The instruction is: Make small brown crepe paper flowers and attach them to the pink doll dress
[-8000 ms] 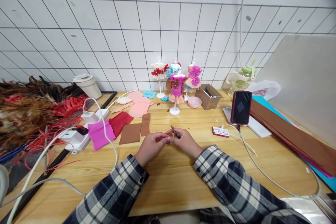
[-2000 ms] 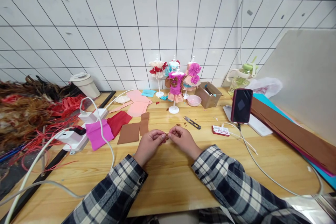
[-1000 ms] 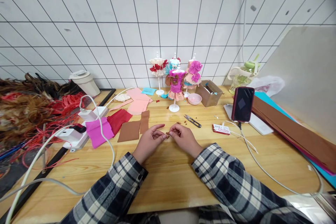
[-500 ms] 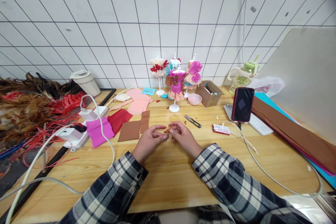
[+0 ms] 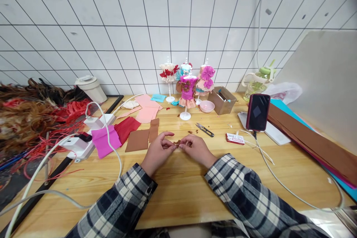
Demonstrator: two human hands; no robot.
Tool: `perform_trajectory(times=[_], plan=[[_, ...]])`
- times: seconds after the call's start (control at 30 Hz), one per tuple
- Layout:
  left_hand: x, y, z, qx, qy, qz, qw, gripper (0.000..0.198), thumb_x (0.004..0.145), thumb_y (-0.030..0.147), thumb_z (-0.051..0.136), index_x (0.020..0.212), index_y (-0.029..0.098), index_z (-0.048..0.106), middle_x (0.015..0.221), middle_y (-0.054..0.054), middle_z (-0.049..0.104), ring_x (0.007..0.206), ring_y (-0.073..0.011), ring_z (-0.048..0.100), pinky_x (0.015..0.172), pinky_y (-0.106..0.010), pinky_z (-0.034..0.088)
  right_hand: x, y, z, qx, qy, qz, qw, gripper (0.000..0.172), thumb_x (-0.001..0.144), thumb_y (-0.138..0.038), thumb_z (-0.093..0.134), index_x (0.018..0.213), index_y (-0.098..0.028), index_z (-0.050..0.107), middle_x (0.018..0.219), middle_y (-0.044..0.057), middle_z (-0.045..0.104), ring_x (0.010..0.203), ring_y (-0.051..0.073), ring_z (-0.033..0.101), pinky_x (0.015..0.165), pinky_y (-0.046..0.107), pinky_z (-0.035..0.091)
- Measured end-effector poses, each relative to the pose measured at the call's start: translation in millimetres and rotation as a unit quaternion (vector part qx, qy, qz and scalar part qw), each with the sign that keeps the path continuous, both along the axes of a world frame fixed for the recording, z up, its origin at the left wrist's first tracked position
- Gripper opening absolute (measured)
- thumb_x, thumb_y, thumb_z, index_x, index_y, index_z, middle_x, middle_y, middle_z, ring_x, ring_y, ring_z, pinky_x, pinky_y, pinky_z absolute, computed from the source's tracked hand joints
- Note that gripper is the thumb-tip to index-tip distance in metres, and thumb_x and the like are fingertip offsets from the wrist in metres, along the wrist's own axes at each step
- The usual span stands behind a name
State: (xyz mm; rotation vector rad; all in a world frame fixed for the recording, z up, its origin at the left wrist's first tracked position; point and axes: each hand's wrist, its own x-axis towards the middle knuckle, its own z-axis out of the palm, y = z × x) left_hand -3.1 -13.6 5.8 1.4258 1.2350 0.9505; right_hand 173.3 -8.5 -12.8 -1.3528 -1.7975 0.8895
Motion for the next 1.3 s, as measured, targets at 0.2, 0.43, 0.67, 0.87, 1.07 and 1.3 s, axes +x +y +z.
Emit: perform_trajectory(times=[0.2, 0.43, 0.67, 0.87, 1.07, 1.3], plan=[[-0.8, -0.3, -0.6, 0.001, -0.01, -0.028, 1.0, 0.045, 0.069, 0.033, 0.068, 0.108, 0.016, 0.054, 0.078, -0.002, 0.065, 0.077, -0.0168, 0.064, 0.075, -0.03, 0.049, -2.4, -1.5, -0.2, -0.024, -0.024, 0.014, 0.999, 0.008, 0.075, -0.025, 0.063, 0.077, -0.018, 0.068, 0.073, 0.0, 0.064, 0.059, 0.011, 0.051, 0.057, 0.023, 0.039], [-2.4, 2.3, -1.0, -0.033, -0.023, -0.023, 0.999, 0.05, 0.067, 0.036, 0.07, 0.109, 0.015, 0.052, 0.073, -0.001, 0.064, 0.071, -0.016, 0.062, 0.071, -0.028, 0.046, -3.3, -2.7, 4.8, -0.135, 0.056, 0.031, 0.989, 0.017, 0.074, -0.032, 0.064, 0.076, -0.015, 0.064, 0.061, -0.002, 0.057, 0.054, 0.009, 0.045, 0.052, 0.021, 0.035], [-4.6, 1.9, -2.7, -0.037, -0.015, -0.075, 0.996, 0.058, 0.068, 0.031, 0.071, 0.119, 0.015, 0.047, 0.075, -0.002, 0.066, 0.073, -0.016, 0.062, 0.073, -0.028, 0.045, 9.7, 1.6, 6.8, -0.212, 0.11, 0.106, 0.965, 0.027, 0.069, -0.039, 0.07, 0.076, -0.014, 0.062, 0.058, -0.004, 0.052, 0.051, 0.007, 0.039, 0.048, 0.019, 0.028], [-5.0, 2.8, 1.0, -0.068, -0.066, -0.069, 0.993, 0.059, 0.068, 0.035, 0.072, 0.119, 0.015, 0.047, 0.074, 0.0, 0.064, 0.069, -0.013, 0.06, 0.069, -0.026, 0.043, 11.2, 2.1, 8.8, -0.246, 0.152, 0.099, 0.952, 0.03, 0.068, -0.043, 0.07, 0.076, -0.016, 0.059, 0.057, -0.005, 0.049, 0.048, 0.006, 0.039, 0.045, 0.019, 0.026], [-4.3, 2.3, 3.3, -0.1, -0.104, -0.043, 0.989, 0.066, 0.062, 0.033, 0.077, 0.118, 0.015, 0.048, 0.076, -0.001, 0.065, 0.072, -0.0136, 0.061, 0.072, -0.027, 0.044, 8.1, 1.4, 10.1, -0.236, 0.167, 0.086, 0.953, 0.029, 0.069, -0.042, 0.069, 0.075, -0.016, 0.057, 0.056, -0.006, 0.05, 0.047, 0.005, 0.038, 0.046, 0.02, 0.028], [-1.3, 0.1, 1.7, -0.126, -0.096, -0.059, 0.986, 0.069, 0.064, 0.03, 0.077, 0.123, 0.017, 0.044, 0.079, -0.001, 0.066, 0.072, -0.0131, 0.061, 0.071, -0.026, 0.044, 8.7, 1.9, 7.2, -0.226, 0.177, 0.081, 0.955, 0.029, 0.071, -0.042, 0.068, 0.078, -0.016, 0.058, 0.056, -0.006, 0.048, 0.048, 0.006, 0.039, 0.045, 0.02, 0.027]])
